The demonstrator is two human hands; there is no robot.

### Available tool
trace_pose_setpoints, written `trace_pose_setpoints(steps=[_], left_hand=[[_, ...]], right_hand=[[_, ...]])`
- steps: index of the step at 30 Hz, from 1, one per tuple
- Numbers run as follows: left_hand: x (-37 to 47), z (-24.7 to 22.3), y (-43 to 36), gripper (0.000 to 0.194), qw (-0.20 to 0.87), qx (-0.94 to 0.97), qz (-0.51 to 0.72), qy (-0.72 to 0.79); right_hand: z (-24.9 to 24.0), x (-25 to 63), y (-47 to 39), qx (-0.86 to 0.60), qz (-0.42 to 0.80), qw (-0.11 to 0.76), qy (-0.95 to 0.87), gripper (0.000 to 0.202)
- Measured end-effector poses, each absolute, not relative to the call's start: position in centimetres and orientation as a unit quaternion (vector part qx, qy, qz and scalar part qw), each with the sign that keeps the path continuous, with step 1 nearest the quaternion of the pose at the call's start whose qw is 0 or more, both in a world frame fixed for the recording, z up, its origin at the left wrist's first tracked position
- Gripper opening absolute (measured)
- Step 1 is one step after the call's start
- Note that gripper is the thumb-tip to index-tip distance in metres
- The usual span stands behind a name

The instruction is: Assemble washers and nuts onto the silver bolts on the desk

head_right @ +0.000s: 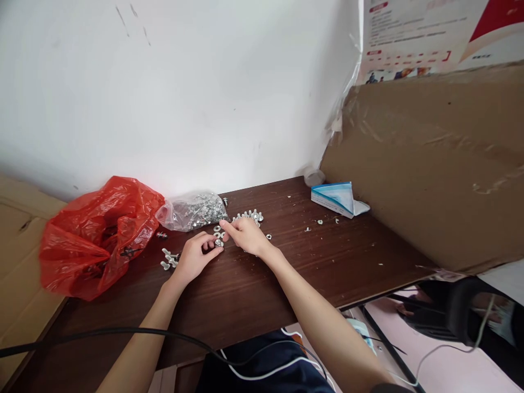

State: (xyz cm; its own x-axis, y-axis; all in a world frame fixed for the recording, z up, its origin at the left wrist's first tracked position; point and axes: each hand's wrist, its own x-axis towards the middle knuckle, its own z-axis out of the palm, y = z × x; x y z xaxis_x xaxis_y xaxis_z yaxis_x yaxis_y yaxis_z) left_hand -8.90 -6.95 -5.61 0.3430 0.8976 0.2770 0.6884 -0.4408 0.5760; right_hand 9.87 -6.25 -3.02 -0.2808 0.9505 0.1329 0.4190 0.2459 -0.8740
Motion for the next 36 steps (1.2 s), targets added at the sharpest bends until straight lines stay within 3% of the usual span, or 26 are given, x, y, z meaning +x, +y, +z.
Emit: trace_pose_setpoints(steps=[13, 23, 31, 36], left_hand=[[-8.94, -5.65, -6.88, 0.016, 0.181, 0.800, 0.292, 0.491], [-8.86, -5.42, -7.02, 0.015, 0.184, 0.800, 0.288, 0.493], [-8.92, -5.62, -6.84, 0.015, 0.185, 0.797, 0.294, 0.494], [-8.94, -5.53, -6.89, 0.016, 0.185, 0.800, 0.289, 0.492]], right_hand=[[-3.50, 9.79, -6.19, -0.467, 0.378, 0.329, -0.729, 0.051], [-3.20, 9.64, -6.43, -0.475, 0.357, 0.321, -0.738, 0.057], [-3.68, 9.65, -5.85, -0.490, 0.304, 0.378, -0.724, 0.039], [-3.34, 9.59, -6.17, -0.480, 0.335, 0.352, -0.730, 0.052]])
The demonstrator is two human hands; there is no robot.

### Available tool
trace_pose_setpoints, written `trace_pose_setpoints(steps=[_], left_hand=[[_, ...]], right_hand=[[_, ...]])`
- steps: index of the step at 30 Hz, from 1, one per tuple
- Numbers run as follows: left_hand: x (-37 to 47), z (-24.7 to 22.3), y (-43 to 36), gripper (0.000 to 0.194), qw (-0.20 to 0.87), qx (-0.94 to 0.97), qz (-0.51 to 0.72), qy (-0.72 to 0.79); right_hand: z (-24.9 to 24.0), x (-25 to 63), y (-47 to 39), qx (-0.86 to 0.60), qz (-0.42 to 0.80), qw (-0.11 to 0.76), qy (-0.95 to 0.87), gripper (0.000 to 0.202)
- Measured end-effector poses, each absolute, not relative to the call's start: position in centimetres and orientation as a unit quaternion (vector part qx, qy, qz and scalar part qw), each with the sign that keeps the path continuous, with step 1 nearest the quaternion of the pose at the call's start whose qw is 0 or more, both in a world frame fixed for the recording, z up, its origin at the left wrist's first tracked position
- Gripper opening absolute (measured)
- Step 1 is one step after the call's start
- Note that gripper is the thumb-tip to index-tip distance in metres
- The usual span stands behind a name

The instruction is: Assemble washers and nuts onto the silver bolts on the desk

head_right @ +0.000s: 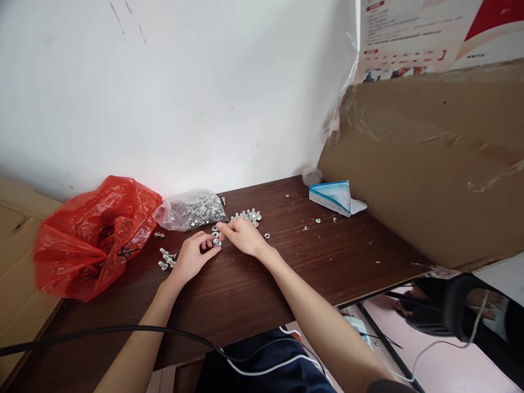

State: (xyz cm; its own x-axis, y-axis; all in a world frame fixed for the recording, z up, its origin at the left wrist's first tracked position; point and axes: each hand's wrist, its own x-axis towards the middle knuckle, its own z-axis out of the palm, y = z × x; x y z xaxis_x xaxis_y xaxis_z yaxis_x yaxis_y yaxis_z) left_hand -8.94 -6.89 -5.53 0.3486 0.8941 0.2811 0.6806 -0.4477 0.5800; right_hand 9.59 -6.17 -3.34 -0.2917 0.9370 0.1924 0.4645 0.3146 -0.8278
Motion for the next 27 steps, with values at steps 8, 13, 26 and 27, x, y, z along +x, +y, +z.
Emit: trace_pose_setpoints(steps=[8, 13, 26, 27], left_hand=[[-8.95, -5.52, -6.84, 0.016, 0.191, 0.796, 0.295, 0.494], [-8.97, -5.51, -6.80, 0.017, 0.195, 0.797, 0.284, 0.496], [-8.93, -5.43, -6.83, 0.016, 0.197, 0.797, 0.283, 0.496], [-8.93, -5.41, -6.84, 0.015, 0.195, 0.798, 0.282, 0.496]], right_hand=[[-3.64, 9.60, -5.98, -0.494, 0.305, 0.355, -0.732, 0.037], [-3.53, 9.64, -6.03, -0.479, 0.332, 0.355, -0.731, 0.048], [-3.81, 9.69, -5.89, -0.476, 0.366, 0.357, -0.716, 0.054], [-3.77, 9.65, -5.98, -0.470, 0.385, 0.340, -0.718, 0.056]])
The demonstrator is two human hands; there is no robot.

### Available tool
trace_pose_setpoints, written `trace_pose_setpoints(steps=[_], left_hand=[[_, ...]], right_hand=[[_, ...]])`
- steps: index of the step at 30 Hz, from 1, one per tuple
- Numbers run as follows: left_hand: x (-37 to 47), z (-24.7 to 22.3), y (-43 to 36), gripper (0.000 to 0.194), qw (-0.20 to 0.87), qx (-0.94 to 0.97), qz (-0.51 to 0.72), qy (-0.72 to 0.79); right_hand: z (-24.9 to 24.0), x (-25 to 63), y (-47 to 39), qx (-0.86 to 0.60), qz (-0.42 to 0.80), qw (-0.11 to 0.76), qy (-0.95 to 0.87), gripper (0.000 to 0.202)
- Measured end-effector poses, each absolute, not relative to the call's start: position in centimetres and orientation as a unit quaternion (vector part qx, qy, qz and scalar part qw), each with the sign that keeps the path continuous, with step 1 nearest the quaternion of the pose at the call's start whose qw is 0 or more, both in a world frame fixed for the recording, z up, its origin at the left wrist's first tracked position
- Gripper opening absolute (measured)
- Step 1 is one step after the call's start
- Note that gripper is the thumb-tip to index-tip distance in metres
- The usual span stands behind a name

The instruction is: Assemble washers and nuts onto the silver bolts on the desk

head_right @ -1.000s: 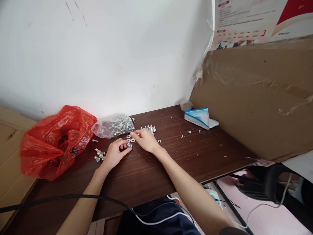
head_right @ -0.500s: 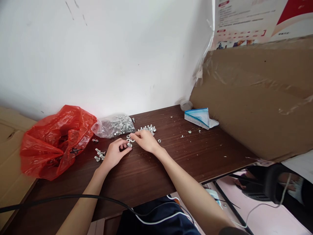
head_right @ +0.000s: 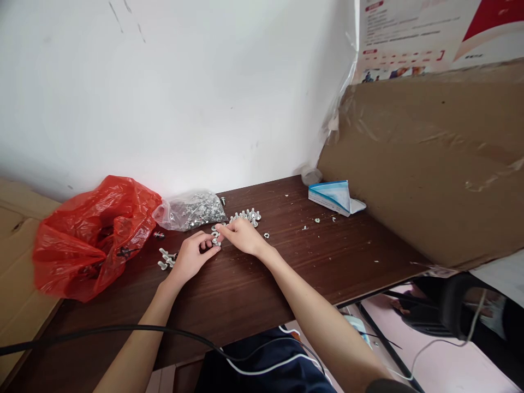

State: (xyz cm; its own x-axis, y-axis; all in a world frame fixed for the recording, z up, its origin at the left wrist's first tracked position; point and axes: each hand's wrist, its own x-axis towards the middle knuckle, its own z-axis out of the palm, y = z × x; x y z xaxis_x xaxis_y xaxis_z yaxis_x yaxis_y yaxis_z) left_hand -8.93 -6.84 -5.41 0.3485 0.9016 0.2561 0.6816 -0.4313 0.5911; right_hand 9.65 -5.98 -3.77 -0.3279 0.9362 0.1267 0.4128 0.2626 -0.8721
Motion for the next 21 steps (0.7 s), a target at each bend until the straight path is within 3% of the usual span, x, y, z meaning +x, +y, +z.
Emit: trace_pose_setpoints(steps=[3, 9, 14, 21], left_hand=[[-8.93, -5.39, -6.83, 0.015, 0.193, 0.797, 0.281, 0.497], [-8.92, -5.44, -6.81, 0.016, 0.198, 0.794, 0.290, 0.497], [-8.94, -5.40, -6.81, 0.014, 0.188, 0.800, 0.283, 0.495], [-8.95, -5.45, -6.76, 0.017, 0.197, 0.794, 0.290, 0.496]], right_hand=[[-3.67, 9.61, -6.12, -0.458, 0.415, 0.310, -0.723, 0.058], [-3.62, 9.78, -5.87, -0.483, 0.389, 0.375, -0.689, 0.053], [-3.51, 9.56, -6.19, -0.443, 0.430, 0.314, -0.721, 0.055], [-3.47, 9.71, -5.99, -0.494, 0.349, 0.365, -0.708, 0.049]])
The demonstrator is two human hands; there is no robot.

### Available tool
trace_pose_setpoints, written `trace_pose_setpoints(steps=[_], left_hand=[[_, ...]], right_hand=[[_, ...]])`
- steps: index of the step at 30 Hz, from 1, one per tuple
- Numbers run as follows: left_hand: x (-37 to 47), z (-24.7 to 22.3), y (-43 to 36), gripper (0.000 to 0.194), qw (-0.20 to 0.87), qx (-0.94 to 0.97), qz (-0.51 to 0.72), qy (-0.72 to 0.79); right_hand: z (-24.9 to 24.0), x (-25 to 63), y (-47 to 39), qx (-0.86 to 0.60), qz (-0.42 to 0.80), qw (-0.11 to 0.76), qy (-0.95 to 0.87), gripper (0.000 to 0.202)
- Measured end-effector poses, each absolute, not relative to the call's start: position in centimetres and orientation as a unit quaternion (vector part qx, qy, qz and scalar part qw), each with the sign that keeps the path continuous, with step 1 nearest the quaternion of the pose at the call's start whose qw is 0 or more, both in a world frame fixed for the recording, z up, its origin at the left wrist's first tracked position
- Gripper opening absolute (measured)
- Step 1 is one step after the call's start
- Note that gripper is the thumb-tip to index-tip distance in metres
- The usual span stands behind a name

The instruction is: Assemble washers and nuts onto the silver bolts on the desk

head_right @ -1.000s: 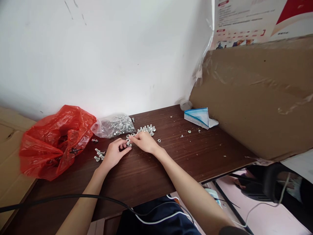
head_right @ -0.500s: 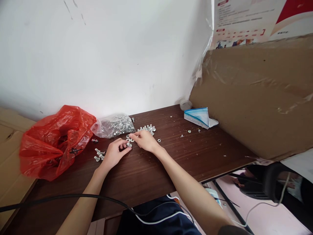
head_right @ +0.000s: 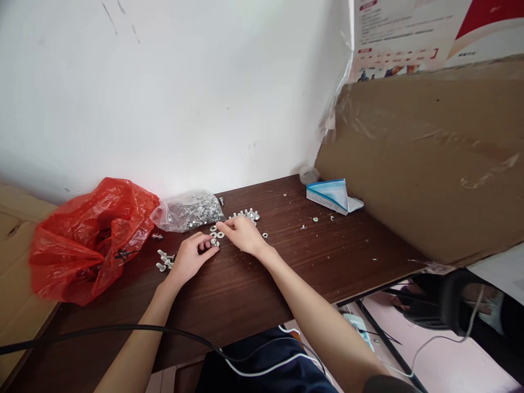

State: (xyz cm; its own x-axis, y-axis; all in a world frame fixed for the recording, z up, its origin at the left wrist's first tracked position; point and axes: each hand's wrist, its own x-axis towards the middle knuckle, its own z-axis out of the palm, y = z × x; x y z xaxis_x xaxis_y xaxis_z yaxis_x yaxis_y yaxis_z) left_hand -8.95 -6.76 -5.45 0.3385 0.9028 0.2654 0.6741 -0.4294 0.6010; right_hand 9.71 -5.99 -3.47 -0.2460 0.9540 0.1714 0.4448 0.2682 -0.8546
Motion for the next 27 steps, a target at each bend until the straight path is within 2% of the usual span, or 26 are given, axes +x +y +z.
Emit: trace_pose_setpoints(steps=[5, 11, 17, 23, 27], left_hand=[[-8.95, -5.40, -6.79, 0.017, 0.191, 0.800, 0.284, 0.493], [-8.96, -5.54, -6.68, 0.017, 0.189, 0.796, 0.287, 0.498], [-8.93, -5.38, -6.79, 0.017, 0.190, 0.801, 0.281, 0.493], [-8.90, -5.37, -6.75, 0.018, 0.189, 0.796, 0.288, 0.498], [-8.87, -5.29, -6.83, 0.016, 0.184, 0.801, 0.289, 0.492]], right_hand=[[-3.29, 9.51, -6.24, -0.455, 0.376, 0.337, -0.733, 0.049], [-3.50, 9.66, -6.02, -0.514, 0.290, 0.358, -0.723, 0.048], [-3.24, 9.57, -6.31, -0.452, 0.361, 0.328, -0.747, 0.046], [-3.27, 9.79, -6.04, -0.510, 0.309, 0.349, -0.723, 0.045], [-3.06, 9.70, -6.45, -0.436, 0.384, 0.320, -0.748, 0.045]])
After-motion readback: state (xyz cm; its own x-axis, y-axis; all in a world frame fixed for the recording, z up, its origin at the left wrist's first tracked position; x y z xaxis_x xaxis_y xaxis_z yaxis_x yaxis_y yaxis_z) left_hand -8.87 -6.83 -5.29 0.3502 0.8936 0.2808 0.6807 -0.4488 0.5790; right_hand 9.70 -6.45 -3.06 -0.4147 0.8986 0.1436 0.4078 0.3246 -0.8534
